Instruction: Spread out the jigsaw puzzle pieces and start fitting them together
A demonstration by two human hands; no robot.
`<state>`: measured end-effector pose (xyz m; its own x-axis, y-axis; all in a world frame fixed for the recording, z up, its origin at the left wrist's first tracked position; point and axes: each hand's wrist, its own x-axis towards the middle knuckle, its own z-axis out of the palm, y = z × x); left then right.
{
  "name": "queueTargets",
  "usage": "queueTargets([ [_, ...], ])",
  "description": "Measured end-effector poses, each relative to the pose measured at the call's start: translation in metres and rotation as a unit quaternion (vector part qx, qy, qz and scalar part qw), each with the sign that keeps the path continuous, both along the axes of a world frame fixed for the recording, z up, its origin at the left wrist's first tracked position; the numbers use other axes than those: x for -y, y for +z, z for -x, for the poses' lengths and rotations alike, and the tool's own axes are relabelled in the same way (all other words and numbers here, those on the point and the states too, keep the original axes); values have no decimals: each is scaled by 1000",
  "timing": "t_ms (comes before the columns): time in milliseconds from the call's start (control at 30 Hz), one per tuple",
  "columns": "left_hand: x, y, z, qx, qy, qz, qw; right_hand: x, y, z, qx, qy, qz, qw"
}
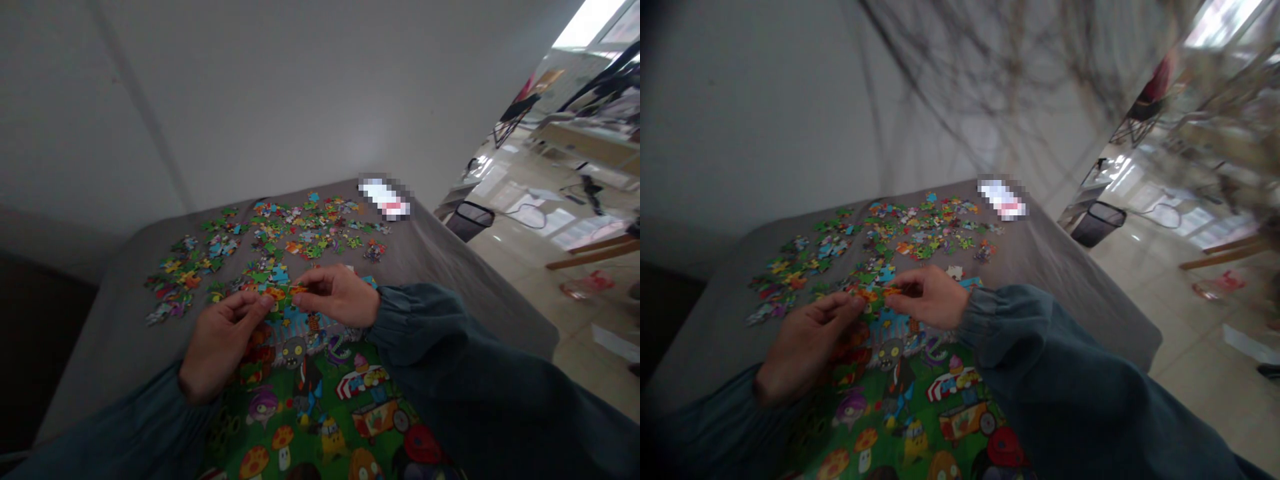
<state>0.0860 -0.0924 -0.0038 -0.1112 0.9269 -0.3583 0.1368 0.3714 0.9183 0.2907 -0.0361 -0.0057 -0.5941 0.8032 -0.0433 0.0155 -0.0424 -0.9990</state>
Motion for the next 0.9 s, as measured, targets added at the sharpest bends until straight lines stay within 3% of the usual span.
queueTargets([
  [100, 0, 3, 0, -29, -3, -17, 999, 0, 0, 0, 22, -4, -31, 999],
  [267, -3, 11, -1, -111, -14, -121, 986, 2, 4, -1, 73, -17, -100, 992],
  [433, -8, 14, 2, -166, -44, -156, 973, 6, 10, -2, 156, -52, -246, 955],
  [533, -9, 12, 5, -177, -76, -170, 966, 7, 11, -2, 193, -46, -294, 935],
  [667, -9, 13, 6, -191, -123, -179, 957, 7, 11, -2, 213, -33, -302, 929],
  [900, -7, 10, 11, -222, -146, -201, 943, 7, 8, -2, 178, -21, -242, 954],
])
